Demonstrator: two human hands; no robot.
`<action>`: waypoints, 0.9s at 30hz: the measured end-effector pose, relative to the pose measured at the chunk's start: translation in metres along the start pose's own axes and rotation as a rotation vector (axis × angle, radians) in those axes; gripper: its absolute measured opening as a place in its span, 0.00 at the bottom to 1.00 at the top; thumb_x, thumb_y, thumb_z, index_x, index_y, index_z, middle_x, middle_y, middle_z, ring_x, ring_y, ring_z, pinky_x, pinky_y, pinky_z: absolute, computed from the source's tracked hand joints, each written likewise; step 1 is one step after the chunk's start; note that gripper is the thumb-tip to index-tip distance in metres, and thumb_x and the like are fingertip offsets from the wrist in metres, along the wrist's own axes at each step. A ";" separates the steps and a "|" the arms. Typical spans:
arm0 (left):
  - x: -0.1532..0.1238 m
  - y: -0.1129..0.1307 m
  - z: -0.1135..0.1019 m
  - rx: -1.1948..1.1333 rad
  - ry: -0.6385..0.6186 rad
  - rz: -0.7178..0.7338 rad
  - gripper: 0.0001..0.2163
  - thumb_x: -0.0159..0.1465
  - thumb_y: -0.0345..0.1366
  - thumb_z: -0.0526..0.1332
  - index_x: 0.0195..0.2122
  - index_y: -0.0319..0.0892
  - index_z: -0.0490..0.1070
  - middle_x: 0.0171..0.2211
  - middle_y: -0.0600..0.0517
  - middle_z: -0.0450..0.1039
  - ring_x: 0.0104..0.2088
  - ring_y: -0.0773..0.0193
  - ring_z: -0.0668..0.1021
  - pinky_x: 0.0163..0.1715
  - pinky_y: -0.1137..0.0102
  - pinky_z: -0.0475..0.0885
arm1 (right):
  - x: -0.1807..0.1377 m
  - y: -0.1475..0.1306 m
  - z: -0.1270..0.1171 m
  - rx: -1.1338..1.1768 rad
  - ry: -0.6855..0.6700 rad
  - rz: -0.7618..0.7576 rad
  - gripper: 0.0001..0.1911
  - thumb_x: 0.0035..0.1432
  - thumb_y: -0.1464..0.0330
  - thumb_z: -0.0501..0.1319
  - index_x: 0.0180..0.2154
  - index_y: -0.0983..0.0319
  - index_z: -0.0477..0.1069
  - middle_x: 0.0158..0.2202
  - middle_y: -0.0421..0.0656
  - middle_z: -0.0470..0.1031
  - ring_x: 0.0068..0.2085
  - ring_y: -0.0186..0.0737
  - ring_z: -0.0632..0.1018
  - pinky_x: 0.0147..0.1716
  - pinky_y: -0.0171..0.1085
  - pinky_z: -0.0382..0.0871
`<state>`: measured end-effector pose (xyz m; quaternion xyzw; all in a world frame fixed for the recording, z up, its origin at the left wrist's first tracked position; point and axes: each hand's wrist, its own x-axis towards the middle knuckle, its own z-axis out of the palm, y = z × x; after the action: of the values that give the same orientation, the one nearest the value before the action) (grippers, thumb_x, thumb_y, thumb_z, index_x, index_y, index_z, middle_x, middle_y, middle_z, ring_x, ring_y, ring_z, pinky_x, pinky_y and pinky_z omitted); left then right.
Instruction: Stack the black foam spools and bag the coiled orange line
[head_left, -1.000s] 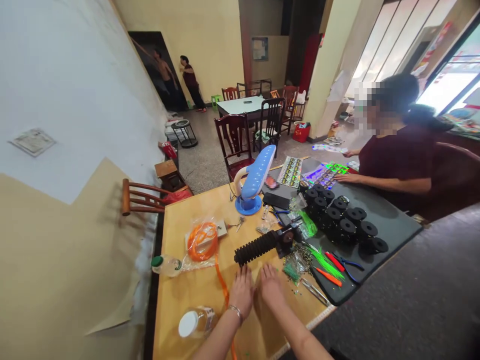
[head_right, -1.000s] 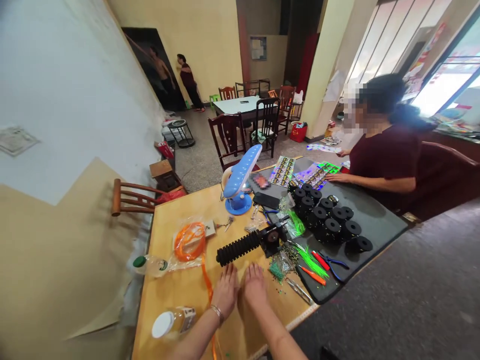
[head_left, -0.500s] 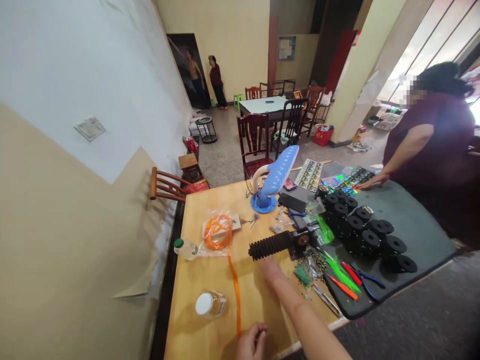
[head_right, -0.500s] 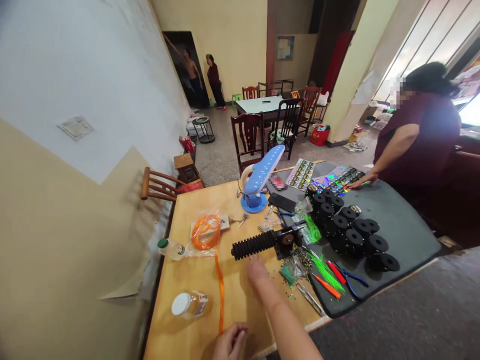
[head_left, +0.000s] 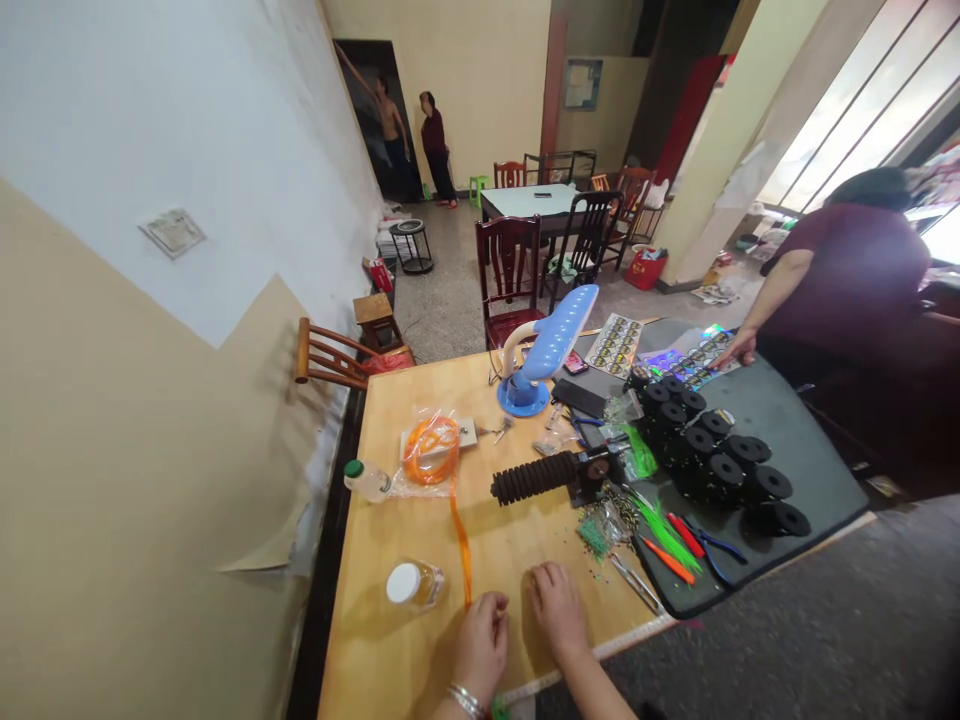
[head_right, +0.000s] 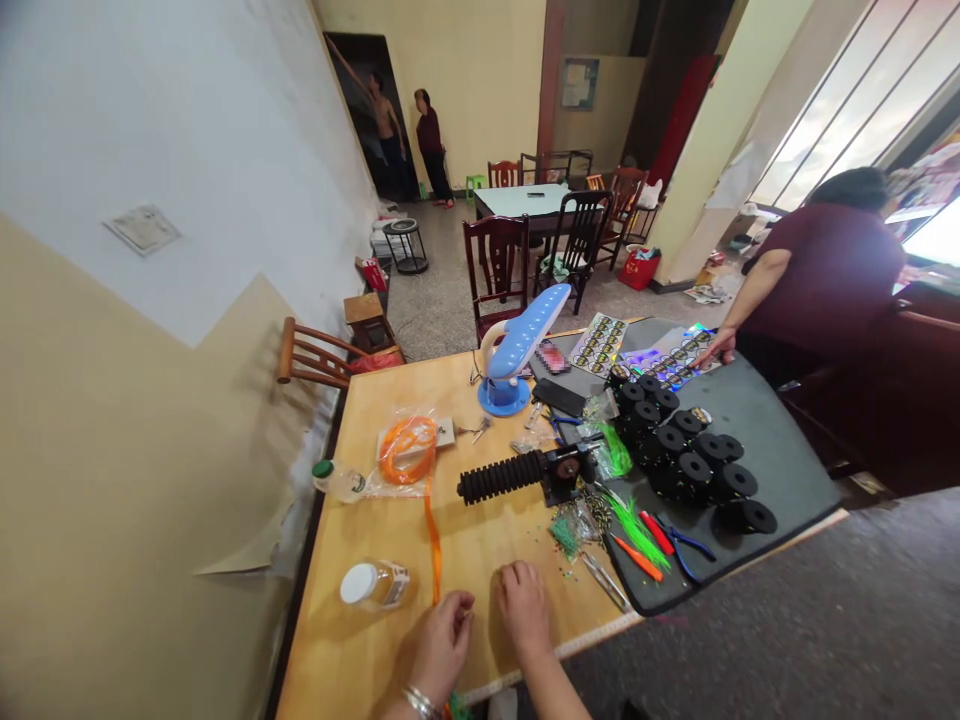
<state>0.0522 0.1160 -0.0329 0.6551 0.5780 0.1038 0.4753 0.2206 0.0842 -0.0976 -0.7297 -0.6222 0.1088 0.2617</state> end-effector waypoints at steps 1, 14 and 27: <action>0.000 0.002 0.002 0.001 -0.003 -0.001 0.13 0.67 0.29 0.48 0.45 0.35 0.71 0.45 0.46 0.70 0.47 0.66 0.72 0.53 0.67 0.67 | 0.001 0.001 0.002 0.001 0.008 0.005 0.04 0.66 0.77 0.58 0.40 0.65 0.70 0.38 0.46 0.67 0.41 0.47 0.66 0.42 0.44 0.59; 0.019 0.011 0.002 0.008 0.056 -0.012 0.12 0.67 0.28 0.50 0.45 0.35 0.71 0.44 0.47 0.72 0.45 0.66 0.74 0.52 0.68 0.68 | 0.024 -0.002 0.006 -0.144 -0.038 -0.014 0.03 0.64 0.76 0.61 0.36 0.65 0.72 0.37 0.45 0.68 0.40 0.47 0.66 0.41 0.43 0.53; 0.078 0.042 0.005 0.377 0.007 0.142 0.26 0.67 0.26 0.43 0.65 0.35 0.62 0.69 0.51 0.50 0.70 0.62 0.52 0.74 0.63 0.49 | 0.073 0.052 -0.016 -0.144 0.002 -0.002 0.17 0.66 0.78 0.53 0.53 0.72 0.72 0.51 0.51 0.69 0.53 0.48 0.67 0.58 0.43 0.62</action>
<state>0.1077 0.1850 -0.0366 0.7714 0.5412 0.0295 0.3335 0.2869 0.1464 -0.0987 -0.7461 -0.6290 0.0627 0.2091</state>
